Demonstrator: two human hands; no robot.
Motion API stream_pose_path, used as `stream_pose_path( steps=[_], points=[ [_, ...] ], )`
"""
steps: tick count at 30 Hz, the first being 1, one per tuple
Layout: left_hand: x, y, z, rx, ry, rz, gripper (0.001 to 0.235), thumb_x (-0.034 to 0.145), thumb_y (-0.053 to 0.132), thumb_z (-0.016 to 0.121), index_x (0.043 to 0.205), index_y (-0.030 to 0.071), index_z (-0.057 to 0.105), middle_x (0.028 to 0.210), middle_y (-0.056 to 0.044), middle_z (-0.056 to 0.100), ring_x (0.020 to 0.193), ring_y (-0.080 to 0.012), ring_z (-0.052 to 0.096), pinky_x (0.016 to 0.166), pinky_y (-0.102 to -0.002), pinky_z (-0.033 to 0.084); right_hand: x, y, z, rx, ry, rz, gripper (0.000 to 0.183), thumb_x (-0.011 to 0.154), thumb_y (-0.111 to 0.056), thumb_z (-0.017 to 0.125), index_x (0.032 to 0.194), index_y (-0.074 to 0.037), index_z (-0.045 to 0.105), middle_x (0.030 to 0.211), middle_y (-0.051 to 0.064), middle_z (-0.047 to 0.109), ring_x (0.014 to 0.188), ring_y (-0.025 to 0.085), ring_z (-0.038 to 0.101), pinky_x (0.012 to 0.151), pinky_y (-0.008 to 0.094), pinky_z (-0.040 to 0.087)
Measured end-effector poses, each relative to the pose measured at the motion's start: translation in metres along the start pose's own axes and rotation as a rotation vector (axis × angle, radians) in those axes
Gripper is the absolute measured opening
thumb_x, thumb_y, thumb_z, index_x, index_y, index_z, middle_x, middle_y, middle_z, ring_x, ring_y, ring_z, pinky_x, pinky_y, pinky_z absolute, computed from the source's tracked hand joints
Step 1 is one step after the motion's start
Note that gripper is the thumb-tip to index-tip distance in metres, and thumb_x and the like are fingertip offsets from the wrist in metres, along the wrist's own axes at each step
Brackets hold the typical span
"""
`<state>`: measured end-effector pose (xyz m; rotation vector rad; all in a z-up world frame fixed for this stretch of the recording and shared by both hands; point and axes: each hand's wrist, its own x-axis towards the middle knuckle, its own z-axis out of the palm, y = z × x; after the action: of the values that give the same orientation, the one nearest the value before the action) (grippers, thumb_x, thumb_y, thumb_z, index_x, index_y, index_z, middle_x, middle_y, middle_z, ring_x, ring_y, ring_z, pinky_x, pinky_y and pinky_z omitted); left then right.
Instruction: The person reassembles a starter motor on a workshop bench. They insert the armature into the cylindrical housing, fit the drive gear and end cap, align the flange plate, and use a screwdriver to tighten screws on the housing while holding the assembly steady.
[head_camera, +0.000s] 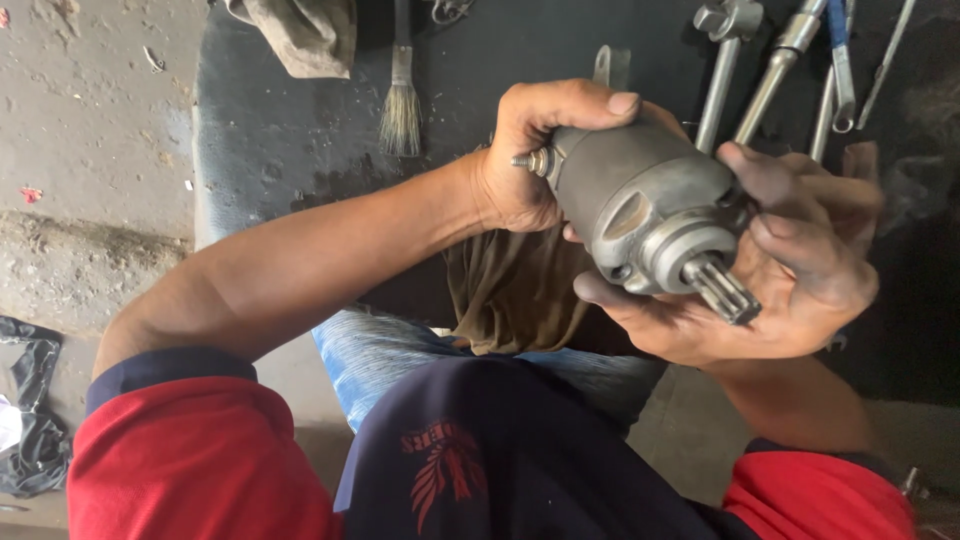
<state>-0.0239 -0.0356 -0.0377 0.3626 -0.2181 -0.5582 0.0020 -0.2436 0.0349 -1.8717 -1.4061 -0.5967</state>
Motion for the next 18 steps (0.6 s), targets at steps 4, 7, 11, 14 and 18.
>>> stream_pose_path(
  steps=[4,7,11,14,18],
  points=[
    [-0.001,-0.002,0.002,0.015,-0.005,0.018,0.060,0.102,0.046,0.059,0.120,-0.011,0.066,0.084,-0.019,0.068,0.056,-0.0215,0.059,0.044,-0.030,0.042,-0.014,0.009,0.003,0.064,0.033,-0.034,0.106,0.062,-0.043,0.103,0.137,-0.002,0.040,0.130,0.022,0.061,0.113,0.031,0.059,0.102,0.040,0.050],
    [-0.001,-0.006,0.003,0.014,-0.011,0.029,0.060,0.103,0.046,0.057,0.121,-0.011,0.066,0.084,-0.018,0.068,0.055,-0.0208,0.059,0.044,-0.030,0.043,-0.020,0.010,0.010,0.145,0.047,-0.037,0.104,0.061,-0.038,0.102,0.135,-0.002,0.040,0.132,0.023,0.054,0.116,0.035,0.060,0.099,0.044,0.056],
    [-0.002,-0.010,0.004,0.002,0.003,0.056,0.061,0.104,0.046,0.055,0.123,-0.011,0.064,0.088,-0.020,0.069,0.058,-0.0207,0.061,0.046,-0.029,0.044,-0.063,0.020,0.052,-0.069,0.254,0.020,0.105,0.076,-0.039,0.099,0.149,-0.004,0.032,0.139,0.006,0.044,0.126,0.027,0.066,0.101,0.036,0.064],
    [-0.003,-0.013,0.006,0.014,0.022,0.077,0.063,0.104,0.046,0.054,0.126,-0.012,0.063,0.095,-0.021,0.071,0.067,-0.0213,0.065,0.052,-0.029,0.047,-0.091,0.031,0.057,-0.023,0.224,0.132,0.098,0.076,-0.038,0.092,0.148,-0.004,0.034,0.132,0.005,0.047,0.122,0.025,0.067,0.094,0.029,0.066],
    [-0.003,-0.021,0.001,0.077,0.005,0.127,0.066,0.105,0.048,0.053,0.132,-0.012,0.062,0.112,-0.024,0.072,0.093,-0.0250,0.072,0.077,-0.033,0.057,-0.070,0.026,0.034,0.027,0.139,0.071,0.097,0.072,-0.038,0.091,0.142,0.000,0.036,0.123,0.017,0.053,0.116,0.030,0.066,0.087,0.030,0.063]
  ],
)
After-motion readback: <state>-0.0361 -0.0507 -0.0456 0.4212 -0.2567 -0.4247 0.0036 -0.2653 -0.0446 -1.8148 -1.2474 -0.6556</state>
